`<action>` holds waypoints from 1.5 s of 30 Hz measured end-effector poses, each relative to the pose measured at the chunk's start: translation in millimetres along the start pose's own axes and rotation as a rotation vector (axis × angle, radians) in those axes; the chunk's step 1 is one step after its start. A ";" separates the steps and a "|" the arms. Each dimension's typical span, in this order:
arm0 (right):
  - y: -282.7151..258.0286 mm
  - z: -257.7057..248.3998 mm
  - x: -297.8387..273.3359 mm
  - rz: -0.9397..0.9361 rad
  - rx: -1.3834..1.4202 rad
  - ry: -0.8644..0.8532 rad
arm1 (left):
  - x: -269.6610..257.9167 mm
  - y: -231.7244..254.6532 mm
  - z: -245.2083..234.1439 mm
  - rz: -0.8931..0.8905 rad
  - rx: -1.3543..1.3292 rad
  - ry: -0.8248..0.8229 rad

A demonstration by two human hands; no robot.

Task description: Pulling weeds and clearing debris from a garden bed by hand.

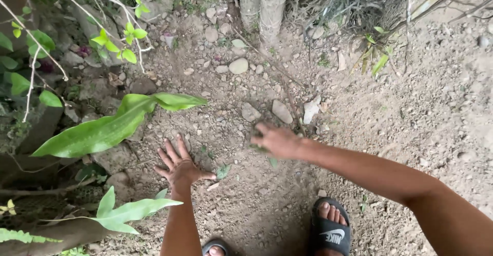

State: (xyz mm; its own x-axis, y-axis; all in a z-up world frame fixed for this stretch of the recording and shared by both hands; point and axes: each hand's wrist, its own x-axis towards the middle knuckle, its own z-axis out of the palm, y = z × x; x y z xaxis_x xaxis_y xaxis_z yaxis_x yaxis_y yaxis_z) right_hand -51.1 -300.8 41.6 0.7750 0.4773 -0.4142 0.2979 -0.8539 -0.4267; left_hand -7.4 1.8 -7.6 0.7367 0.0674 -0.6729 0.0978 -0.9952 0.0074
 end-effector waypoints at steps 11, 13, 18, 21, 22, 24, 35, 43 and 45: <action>3.8 -99.3 48.4 0.323 0.225 0.315 | -4.0 5.0 -4.8 -0.006 0.007 0.015; 46.4 -100.5 76.0 0.448 0.183 0.313 | 1.2 4.8 -4.4 -0.013 0.020 0.000; 123.4 -62.9 106.5 0.610 0.102 0.233 | 6.6 2.8 -2.9 -0.011 0.002 -0.061; 107.3 -66.0 107.9 0.583 0.089 0.334 | 13.2 1.7 -0.4 -0.048 0.106 -0.088; 97.0 -76.4 106.2 0.586 0.305 0.382 | 10.0 4.6 -5.7 -0.057 0.117 -0.122; 86.0 -89.9 115.4 0.579 0.520 0.426 | 8.6 7.1 -8.7 -0.069 0.124 -0.153; 8.5 -156.6 190.2 0.458 0.265 0.015 | 15.4 0.4 0.7 -0.049 0.112 -0.120; 20.2 -104.5 197.8 0.336 0.378 0.269 | 20.2 -5.0 8.0 -0.031 0.102 -0.100; 5.0 -125.9 178.3 0.435 0.749 0.258 | 21.8 -3.9 6.9 -0.016 0.097 -0.088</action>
State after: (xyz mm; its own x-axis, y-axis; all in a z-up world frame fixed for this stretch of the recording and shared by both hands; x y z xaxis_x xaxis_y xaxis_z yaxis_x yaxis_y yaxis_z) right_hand 158.7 -246.0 66.8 0.8620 0.0053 -0.5069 -0.4222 -0.5462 -0.7235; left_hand 3.7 6.6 -27.5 0.6734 0.0814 -0.7348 0.0410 -0.9965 -0.0728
